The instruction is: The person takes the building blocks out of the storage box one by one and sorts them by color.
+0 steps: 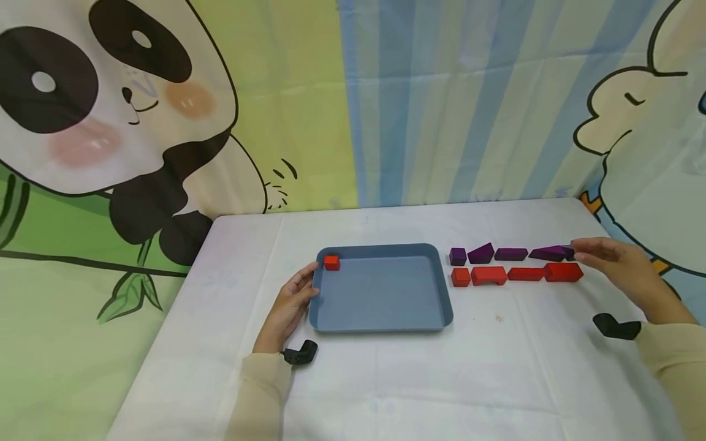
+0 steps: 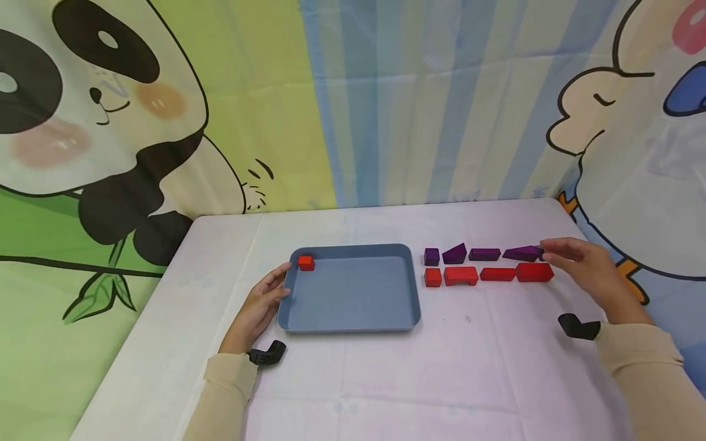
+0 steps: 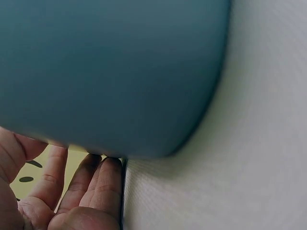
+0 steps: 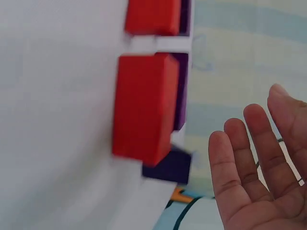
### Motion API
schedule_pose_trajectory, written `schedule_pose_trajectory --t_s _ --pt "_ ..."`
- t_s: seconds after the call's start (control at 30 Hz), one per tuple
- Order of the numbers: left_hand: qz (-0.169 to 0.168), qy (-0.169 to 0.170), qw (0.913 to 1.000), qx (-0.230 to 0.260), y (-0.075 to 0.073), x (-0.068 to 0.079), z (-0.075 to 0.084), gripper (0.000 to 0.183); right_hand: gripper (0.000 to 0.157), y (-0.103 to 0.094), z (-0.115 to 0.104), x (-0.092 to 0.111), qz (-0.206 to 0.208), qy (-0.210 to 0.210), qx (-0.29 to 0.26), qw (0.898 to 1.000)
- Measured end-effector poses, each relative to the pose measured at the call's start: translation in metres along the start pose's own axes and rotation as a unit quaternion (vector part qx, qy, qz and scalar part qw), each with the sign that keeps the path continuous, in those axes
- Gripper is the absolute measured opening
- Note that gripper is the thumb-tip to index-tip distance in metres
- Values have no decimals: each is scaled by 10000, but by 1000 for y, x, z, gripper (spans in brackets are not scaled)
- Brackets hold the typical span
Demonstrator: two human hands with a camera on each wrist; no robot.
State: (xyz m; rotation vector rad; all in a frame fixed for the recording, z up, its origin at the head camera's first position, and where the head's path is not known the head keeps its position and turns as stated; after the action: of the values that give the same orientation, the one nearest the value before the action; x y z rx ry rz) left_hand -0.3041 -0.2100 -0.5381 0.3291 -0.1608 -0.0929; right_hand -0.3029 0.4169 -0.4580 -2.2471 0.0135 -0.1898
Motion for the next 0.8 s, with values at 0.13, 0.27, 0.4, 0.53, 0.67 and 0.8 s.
schedule_pose_trajectory --t_s 0.13,0.27,0.4,0.53,0.67,0.8 --pt "30 -14 10000 36 -1 0 -1 69 64 5 -24 -1 -164 -125 -370 9991" --pt "-14 19 10000 13 0 0 -1 69 58 11 -53 -3 -29 -437 -221 9988" --pt "-45 45 10000 -24 1 -1 0 69 57 17 -79 -4 217 -753 -179 9968" --pt "-10 27 10000 -89 1 -1 0 69 55 27 -104 -5 282 -929 -320 9948" --pt "-21 58 9999 -115 0 0 0 69 53 43 -133 -9 191 -1153 -469 9920" --pt "-55 105 9999 -37 1 1 2 69 50 64 -163 -14 -47 -1428 -790 9866"
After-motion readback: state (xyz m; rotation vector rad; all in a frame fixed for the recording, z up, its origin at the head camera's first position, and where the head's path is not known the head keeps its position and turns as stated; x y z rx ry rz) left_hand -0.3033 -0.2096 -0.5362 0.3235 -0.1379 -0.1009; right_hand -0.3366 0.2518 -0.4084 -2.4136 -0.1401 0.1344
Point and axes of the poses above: each hand's wrist, its own x-axis away from the middle knuckle, its own y-axis out of the palm, z = x × y, the point moved 9 cm from there along -x, towards the middle knuckle, and after that the axes turned 8 degrees about x, right-handed, at the moved point
